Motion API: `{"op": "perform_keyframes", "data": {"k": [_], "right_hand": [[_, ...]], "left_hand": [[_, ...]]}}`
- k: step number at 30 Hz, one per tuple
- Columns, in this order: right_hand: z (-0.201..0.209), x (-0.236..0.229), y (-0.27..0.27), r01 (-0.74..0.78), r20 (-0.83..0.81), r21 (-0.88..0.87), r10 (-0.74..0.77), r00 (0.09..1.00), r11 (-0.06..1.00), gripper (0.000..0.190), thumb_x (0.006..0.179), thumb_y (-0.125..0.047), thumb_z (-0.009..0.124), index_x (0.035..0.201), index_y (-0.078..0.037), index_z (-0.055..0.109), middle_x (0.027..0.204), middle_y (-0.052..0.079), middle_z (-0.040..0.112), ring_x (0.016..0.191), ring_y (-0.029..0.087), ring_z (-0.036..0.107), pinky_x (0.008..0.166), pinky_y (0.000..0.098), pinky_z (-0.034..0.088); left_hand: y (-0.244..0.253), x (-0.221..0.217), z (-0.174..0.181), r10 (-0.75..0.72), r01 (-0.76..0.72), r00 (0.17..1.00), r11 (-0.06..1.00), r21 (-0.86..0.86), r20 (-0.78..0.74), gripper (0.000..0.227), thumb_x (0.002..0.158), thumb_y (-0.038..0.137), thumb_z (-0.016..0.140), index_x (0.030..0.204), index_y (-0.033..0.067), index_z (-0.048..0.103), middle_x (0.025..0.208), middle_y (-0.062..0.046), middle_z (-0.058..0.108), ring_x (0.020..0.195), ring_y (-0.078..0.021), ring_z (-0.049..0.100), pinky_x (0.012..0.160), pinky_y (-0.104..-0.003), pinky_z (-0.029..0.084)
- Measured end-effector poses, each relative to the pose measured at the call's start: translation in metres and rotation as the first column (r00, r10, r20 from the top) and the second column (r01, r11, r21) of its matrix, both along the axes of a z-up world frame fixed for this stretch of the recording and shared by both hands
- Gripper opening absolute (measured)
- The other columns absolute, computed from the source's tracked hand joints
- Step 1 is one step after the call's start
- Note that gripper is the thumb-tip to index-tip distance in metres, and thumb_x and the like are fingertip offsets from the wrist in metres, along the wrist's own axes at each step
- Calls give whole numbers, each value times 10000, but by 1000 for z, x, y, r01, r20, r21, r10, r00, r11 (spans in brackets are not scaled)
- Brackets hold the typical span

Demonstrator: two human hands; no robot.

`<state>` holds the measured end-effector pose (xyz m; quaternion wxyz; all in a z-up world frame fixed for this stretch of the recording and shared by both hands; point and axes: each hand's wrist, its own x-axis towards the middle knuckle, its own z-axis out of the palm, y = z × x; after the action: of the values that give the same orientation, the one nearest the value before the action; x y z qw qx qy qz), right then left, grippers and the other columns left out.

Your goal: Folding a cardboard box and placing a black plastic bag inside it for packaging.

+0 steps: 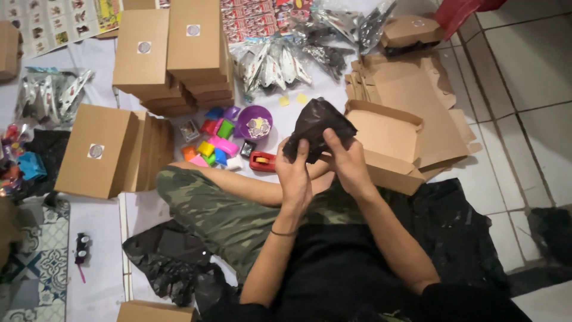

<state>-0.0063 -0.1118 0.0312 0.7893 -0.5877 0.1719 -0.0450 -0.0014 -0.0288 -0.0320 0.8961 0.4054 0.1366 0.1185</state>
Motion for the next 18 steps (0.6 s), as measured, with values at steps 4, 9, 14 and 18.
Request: {"op": "perform_keyframes", "data": {"k": [4,9,14,18], "right_hand": [[-7,6,-24,196,9,97,-198,980,976,272,947,-181,769,1017,75,712,851,161,688,762,301,726,663,557,643],[-17,9,-69,277,107,-68,-269,957,958,280,938,-190,810,993,61,699,824,147,634,748,264,689,632,498,656],[-53,10,-147,296,81,-451,-292,953,842,448,940,-402,857,1120,-19,713,916,169,685,811,271,715,662,430,646],[-51,6,-138,312,136,-394,-281,950,864,354,980,-296,805,1121,15,708,923,115,666,842,186,651,653,376,615]], "left_hand": [[-6,10,-10,-162,173,984,963,204,-70,287,837,185,858,1078,101,727,923,-11,684,839,-90,612,785,-268,572],[-23,9,-14,-290,328,945,840,432,-154,634,720,376,921,1247,139,662,1208,-99,539,1025,-222,528,1004,-399,462],[-34,-12,4,-244,432,874,787,441,-420,1062,658,531,918,1478,107,393,1465,-242,239,1362,-439,336,1184,-526,301],[-45,-18,17,-524,510,690,841,-179,-499,1098,807,324,835,1560,-27,117,1583,-376,66,1480,-566,155,1192,-657,191]]}}
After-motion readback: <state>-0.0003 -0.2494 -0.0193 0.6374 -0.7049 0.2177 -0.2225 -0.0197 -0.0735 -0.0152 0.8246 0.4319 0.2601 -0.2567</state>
